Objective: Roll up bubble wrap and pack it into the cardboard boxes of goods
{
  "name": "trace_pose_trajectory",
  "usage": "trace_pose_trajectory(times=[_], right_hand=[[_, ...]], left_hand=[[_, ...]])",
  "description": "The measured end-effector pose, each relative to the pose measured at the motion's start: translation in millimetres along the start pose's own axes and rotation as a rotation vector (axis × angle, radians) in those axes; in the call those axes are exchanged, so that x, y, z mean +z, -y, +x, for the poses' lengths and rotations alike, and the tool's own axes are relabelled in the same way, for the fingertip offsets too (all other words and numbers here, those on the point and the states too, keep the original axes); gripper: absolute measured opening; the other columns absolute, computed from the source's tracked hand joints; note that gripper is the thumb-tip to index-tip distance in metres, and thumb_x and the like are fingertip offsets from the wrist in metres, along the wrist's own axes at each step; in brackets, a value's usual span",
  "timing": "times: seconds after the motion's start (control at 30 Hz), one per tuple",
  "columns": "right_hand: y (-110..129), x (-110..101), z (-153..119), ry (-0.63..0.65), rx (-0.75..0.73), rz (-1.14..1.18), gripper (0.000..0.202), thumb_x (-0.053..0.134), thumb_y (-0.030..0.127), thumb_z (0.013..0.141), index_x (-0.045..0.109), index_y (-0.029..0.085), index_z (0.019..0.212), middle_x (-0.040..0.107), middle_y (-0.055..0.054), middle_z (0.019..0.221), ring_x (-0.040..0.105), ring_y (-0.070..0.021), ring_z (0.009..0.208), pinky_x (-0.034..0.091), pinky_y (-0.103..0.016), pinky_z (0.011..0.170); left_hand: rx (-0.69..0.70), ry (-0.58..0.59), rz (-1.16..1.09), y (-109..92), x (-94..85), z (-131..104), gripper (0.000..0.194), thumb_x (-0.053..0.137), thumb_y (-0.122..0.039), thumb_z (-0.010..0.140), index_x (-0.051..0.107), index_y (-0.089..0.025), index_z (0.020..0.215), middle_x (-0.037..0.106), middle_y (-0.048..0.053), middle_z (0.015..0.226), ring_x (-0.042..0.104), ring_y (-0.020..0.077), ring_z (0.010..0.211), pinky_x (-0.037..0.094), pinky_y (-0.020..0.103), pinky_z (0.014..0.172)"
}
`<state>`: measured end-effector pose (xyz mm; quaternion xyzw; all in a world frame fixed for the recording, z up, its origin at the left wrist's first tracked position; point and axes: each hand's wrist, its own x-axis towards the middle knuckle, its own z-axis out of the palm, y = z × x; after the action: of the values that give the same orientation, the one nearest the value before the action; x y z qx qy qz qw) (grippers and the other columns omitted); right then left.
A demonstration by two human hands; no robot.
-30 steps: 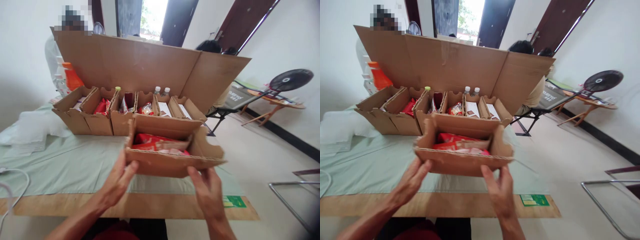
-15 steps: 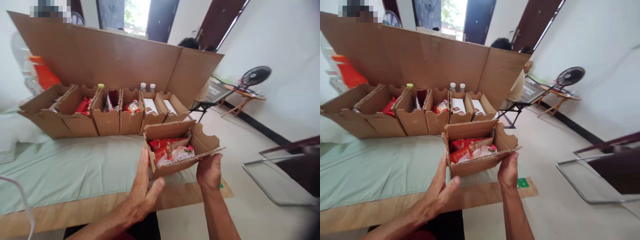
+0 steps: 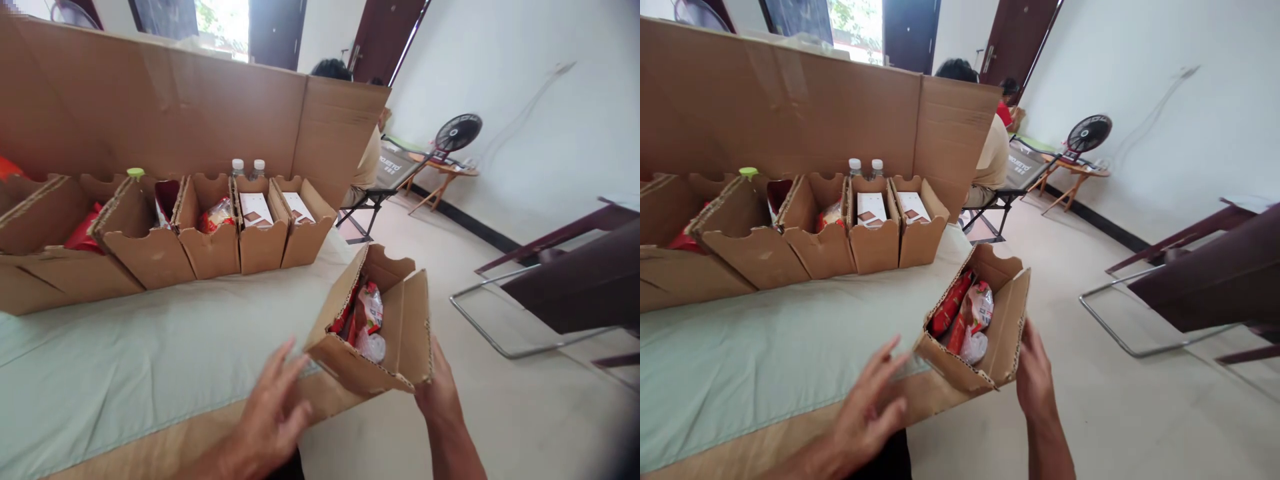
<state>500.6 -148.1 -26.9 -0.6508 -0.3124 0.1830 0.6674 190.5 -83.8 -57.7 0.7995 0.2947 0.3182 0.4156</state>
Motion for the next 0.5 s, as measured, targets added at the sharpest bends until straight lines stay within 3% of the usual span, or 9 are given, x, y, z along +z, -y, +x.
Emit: trace_pose_trajectory(times=[0.07,0.13,0.23,0.3,0.37,0.5], right_hand=[[-18,-14,-40,0.118,0.021,-0.041,0.076,0.08,0.063,0.068,0.065,0.026,0.133,0.071,-0.013,0.133,0.065,-0.039,0.124,0.058,-0.052,0.097],[-34,-9,-73,0.193,0.004,-0.179,0.081,0.084,0.062,0.063,0.065,0.023,0.132,0.07,-0.015,0.134,0.065,-0.0399,0.124,0.057,-0.051,0.098],[-43,23,-93,0.143,-0.007,-0.443,0.053,0.083,0.057,0.067,0.077,0.021,0.105,0.079,-0.015,0.109,0.072,-0.038,0.107,0.059,-0.049,0.093],[-42,46,-84,0.122,-0.023,-0.516,0.038,0.076,0.056,0.076,0.08,0.021,0.091,0.081,-0.014,0.096,0.075,-0.0358,0.098,0.06,-0.048,0.092],[-38,57,-61,0.12,-0.065,-0.525,0.039,0.071,0.057,0.078,0.08,0.021,0.089,0.081,-0.013,0.093,0.075,-0.0352,0.097,0.059,-0.048,0.094],[-28,52,13,0.187,-0.09,-0.505,0.044,0.075,0.055,0.074,0.078,0.02,0.1,0.08,-0.013,0.105,0.072,-0.0348,0.108,0.054,-0.051,0.103]], left_hand=[[-0.056,-0.12,0.172,23,-28.7,7,0.05,0.052,-0.024,0.095,0.053,-0.026,0.146,0.035,0.015,0.166,0.041,0.0336,0.149,0.043,0.058,0.115],[-0.035,-0.135,0.342,40,-49.2,19,0.047,0.052,-0.026,0.097,0.056,-0.021,0.144,0.036,0.018,0.164,0.039,0.0354,0.15,0.041,0.059,0.115],[0.039,-0.017,0.56,54,-56.3,36,0.052,0.056,-0.032,0.096,0.054,-0.02,0.146,0.037,0.019,0.164,0.031,0.0398,0.153,0.039,0.062,0.116],[0.085,0.093,0.672,58,-49.9,43,0.054,0.058,-0.04,0.096,0.055,-0.022,0.147,0.041,0.019,0.162,0.033,0.0411,0.152,0.036,0.064,0.116],[0.129,0.168,0.75,62,-42.4,43,0.057,0.057,-0.048,0.096,0.054,-0.024,0.148,0.044,0.019,0.16,0.036,0.0403,0.15,0.032,0.064,0.118],[0.181,0.182,0.824,69,-36.4,37,0.059,0.051,-0.054,0.098,0.048,-0.029,0.152,0.04,0.016,0.163,0.033,0.0373,0.152,0.026,0.06,0.12]])
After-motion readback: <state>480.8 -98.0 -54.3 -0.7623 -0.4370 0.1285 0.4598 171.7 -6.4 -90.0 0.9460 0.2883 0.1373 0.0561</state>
